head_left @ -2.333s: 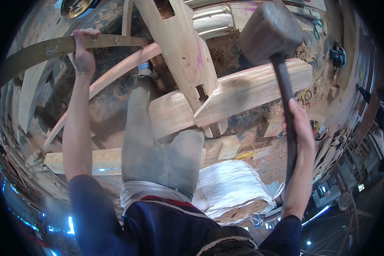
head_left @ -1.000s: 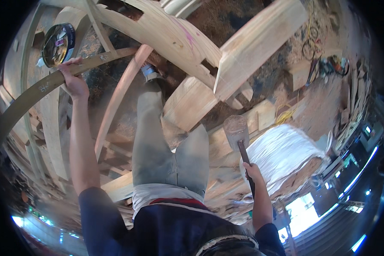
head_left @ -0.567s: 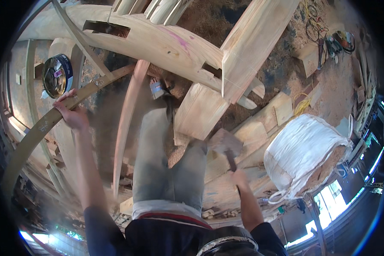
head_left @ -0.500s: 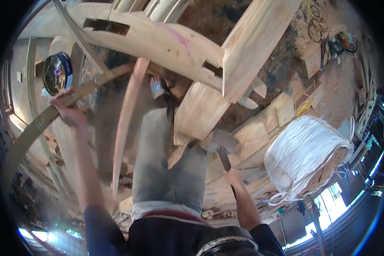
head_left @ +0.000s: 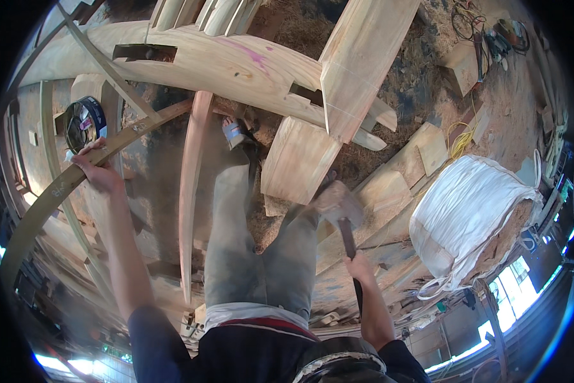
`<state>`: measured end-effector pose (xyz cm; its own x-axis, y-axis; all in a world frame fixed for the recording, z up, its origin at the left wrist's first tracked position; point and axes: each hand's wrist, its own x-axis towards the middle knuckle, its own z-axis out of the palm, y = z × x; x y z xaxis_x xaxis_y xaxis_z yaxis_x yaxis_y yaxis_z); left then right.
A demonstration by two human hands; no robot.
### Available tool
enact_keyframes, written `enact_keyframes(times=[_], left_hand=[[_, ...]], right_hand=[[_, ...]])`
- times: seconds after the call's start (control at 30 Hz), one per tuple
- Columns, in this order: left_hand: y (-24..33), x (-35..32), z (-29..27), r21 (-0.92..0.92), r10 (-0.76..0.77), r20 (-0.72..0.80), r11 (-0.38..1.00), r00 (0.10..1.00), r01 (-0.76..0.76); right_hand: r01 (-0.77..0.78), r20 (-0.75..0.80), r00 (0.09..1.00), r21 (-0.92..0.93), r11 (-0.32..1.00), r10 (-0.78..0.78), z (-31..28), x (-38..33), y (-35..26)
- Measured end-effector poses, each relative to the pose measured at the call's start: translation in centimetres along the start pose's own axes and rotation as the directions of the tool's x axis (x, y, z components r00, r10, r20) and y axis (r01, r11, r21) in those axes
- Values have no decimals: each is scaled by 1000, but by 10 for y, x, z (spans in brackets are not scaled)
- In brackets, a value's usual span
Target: The person smooths a wooden plank with a handheld sander, then fits it into a larger wooden frame. They use a mallet to tap the plank into place and apply glue to the joints before securing the assembly.
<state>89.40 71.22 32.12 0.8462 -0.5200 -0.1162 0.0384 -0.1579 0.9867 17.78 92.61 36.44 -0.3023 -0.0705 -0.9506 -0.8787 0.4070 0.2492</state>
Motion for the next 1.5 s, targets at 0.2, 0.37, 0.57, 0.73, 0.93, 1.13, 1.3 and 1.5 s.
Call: enact_keyframes(times=[0.2,0.37,0.57,0.73,0.93,1.13,1.3,1.5], left_hand=[[-2,19,-1,155,29,-19,988,999,-26],[10,56,4,346,91,29,933,995,-96],[51,98,-2,532,179,0,833,984,-151],[75,118,3,436,247,28,869,969,-234],[91,157,26,680,234,180,672,955,-293],[102,102,78,687,386,684,-55,619,-725],[146,-3,153,509,217,376,764,901,-396],[160,-105,204,301,118,465,911,877,-282]], right_hand=[[-8,-49,999,90,996,12,-39,17,5],[-4,-210,977,-124,992,-22,-86,73,15],[-44,-345,937,-281,959,-58,-115,181,11],[-125,-417,909,-304,944,-14,-141,217,65],[-305,-504,851,-246,920,147,-97,185,186],[-148,-591,798,-12,989,113,-17,167,124],[556,-500,786,310,771,-365,-16,111,-106],[884,-422,243,467,20,-873,-23,-55,-368]])
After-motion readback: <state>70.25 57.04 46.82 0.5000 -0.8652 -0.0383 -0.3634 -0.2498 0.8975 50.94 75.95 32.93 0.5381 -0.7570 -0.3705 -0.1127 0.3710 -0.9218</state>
